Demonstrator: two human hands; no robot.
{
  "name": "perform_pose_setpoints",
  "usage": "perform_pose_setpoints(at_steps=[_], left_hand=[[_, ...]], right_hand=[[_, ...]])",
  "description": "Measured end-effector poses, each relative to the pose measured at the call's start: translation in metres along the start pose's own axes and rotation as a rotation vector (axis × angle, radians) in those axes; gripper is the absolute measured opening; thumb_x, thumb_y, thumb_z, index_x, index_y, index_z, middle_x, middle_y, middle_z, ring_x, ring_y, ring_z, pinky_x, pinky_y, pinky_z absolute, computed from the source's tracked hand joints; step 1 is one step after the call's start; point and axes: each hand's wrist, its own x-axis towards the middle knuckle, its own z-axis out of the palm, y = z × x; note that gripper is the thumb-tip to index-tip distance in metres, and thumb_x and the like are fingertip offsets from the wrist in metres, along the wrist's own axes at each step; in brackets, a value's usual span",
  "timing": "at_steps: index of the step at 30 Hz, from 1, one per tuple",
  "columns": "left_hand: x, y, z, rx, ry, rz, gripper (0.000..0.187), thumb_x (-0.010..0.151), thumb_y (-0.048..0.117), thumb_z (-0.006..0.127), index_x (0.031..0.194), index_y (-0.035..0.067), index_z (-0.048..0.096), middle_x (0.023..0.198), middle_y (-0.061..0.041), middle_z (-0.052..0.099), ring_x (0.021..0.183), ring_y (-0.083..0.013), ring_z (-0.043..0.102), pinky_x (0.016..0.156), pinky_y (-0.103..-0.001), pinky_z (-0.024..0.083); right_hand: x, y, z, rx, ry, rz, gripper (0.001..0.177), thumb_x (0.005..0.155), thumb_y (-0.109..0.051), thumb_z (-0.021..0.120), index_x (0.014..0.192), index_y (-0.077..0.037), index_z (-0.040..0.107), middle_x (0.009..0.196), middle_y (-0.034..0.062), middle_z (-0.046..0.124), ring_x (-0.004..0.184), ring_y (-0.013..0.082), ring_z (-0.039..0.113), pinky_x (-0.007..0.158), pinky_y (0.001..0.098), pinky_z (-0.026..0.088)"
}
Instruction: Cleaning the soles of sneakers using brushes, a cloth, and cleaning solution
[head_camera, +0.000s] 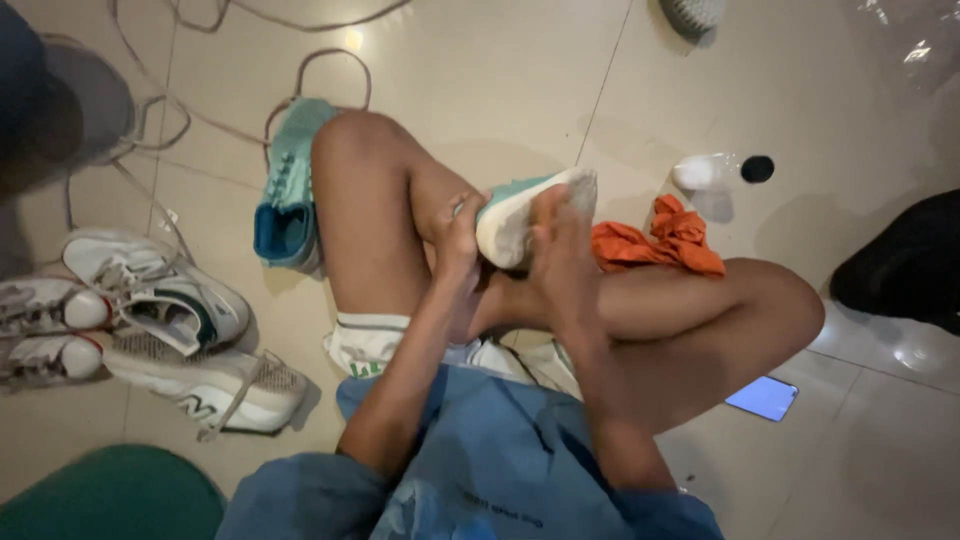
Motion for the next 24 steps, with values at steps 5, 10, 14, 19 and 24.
perform_pose_setpoints(at_steps=[5, 10, 14, 19, 24], left_hand=[[-0.012, 0.010, -0.002, 0.066, 0.006, -0.025, 0.039, 0.072, 0.028, 0.085, 0.103, 0.007, 0.072, 0.070, -0.007, 0.067, 0.061, -0.0152, 0.065, 0.054, -0.027, 0.056], [0.002, -0.027, -0.005, 0.132, 0.041, 0.050, 0.039, 0.074, 0.033, 0.083, 0.101, 0.007, 0.072, 0.081, -0.011, 0.068, 0.077, -0.0200, 0.067, 0.066, -0.033, 0.058], [-0.022, 0.008, 0.000, 0.087, 0.023, 0.077, 0.023, 0.075, 0.026, 0.080, 0.089, 0.008, 0.074, 0.076, -0.006, 0.067, 0.072, -0.0161, 0.063, 0.061, -0.028, 0.054], [-0.006, 0.000, -0.001, 0.067, 0.008, 0.034, 0.036, 0.074, 0.025, 0.084, 0.100, 0.004, 0.070, 0.080, -0.005, 0.065, 0.074, -0.0173, 0.062, 0.064, -0.027, 0.054], [-0.008, 0.005, 0.002, 0.026, -0.017, 0.009, 0.032, 0.074, 0.026, 0.083, 0.095, 0.006, 0.070, 0.073, -0.005, 0.067, 0.065, -0.0124, 0.065, 0.055, -0.024, 0.054]], right_hand=[[-0.042, -0.015, 0.019, -0.263, 0.179, -0.353, 0.060, 0.106, -0.051, 0.047, 0.156, -0.018, 0.048, 0.110, 0.0070, 0.053, 0.091, 0.0274, 0.069, 0.071, 0.0385, 0.058], [-0.001, 0.033, 0.014, -0.394, 0.154, -0.375, 0.042, 0.113, -0.027, 0.040, 0.147, -0.003, 0.048, 0.131, 0.0240, 0.056, 0.120, 0.0430, 0.060, 0.102, 0.0557, 0.050], [0.003, 0.014, 0.026, -0.090, 0.049, 0.030, 0.047, 0.109, -0.034, 0.055, 0.151, -0.014, 0.052, 0.131, 0.0215, 0.062, 0.116, 0.0434, 0.066, 0.088, 0.0555, 0.055], [-0.033, 0.006, 0.042, -0.458, 0.287, -0.577, 0.034, 0.104, -0.031, 0.065, 0.128, -0.006, 0.068, 0.129, 0.0273, 0.063, 0.122, 0.0529, 0.061, 0.085, 0.0494, 0.061], [-0.005, 0.014, 0.036, -0.244, 0.108, -0.052, 0.053, 0.102, -0.055, 0.057, 0.145, -0.023, 0.056, 0.131, 0.0113, 0.061, 0.079, 0.0472, 0.072, 0.064, 0.0560, 0.062]])
